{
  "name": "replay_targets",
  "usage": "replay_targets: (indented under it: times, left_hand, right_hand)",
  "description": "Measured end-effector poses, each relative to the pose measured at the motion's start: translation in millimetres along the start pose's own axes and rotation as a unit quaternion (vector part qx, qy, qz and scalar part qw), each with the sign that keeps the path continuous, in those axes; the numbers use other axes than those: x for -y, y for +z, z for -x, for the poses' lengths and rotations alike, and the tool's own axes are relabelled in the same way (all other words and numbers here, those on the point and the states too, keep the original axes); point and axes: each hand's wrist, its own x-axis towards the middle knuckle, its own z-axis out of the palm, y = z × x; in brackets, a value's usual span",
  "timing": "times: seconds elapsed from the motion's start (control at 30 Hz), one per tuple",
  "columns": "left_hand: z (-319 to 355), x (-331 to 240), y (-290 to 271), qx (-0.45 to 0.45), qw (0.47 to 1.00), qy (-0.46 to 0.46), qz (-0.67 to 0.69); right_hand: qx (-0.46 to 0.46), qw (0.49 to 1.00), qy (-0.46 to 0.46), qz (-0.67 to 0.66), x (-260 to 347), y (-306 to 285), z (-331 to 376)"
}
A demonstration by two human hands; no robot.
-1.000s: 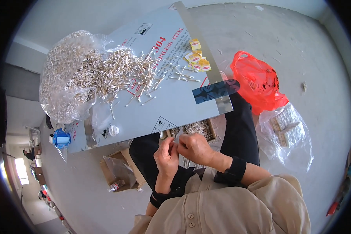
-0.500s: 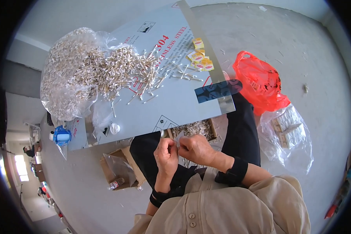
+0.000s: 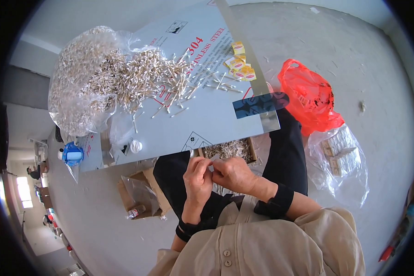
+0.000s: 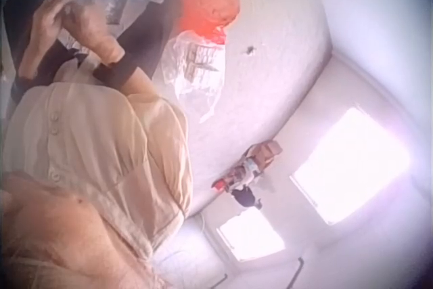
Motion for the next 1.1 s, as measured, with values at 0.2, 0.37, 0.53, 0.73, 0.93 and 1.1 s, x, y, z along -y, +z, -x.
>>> replay_targets:
  times: [0.2, 0.37, 0.53, 0.73, 0.93, 1.1]
  left_hand:
    - [0, 2, 2, -0.014, 0.999, -0.014, 0.026]
    - [4, 10, 1, -0.034, 0.999, -0.027, 0.017]
    - [3, 15, -3, -0.077, 0.996, -0.033, 0.019]
    - [2, 13, -2, -0.120, 0.984, -0.087, 0.099]
    - [8, 19, 9, -0.115, 0.980, -0.087, 0.136]
    - [8, 20, 11, -0.117, 0.979, -0.086, 0.143]
  right_hand:
    - [0.011, 0.999, 0.016, 0.026, -2, 0, 1]
    - [0.008, 0.999, 0.049, -0.021, -1, -4, 2]
    - [0.062, 0.986, 0.146, -0.060, -10, -9, 4]
    - [0.163, 0.850, 0.322, -0.384, -21, -13, 2]
    - [0.121, 0.851, 0.319, -0.399, -20, -11, -1]
    - [0.120, 0.851, 0.303, -0.411, -27, -12, 3]
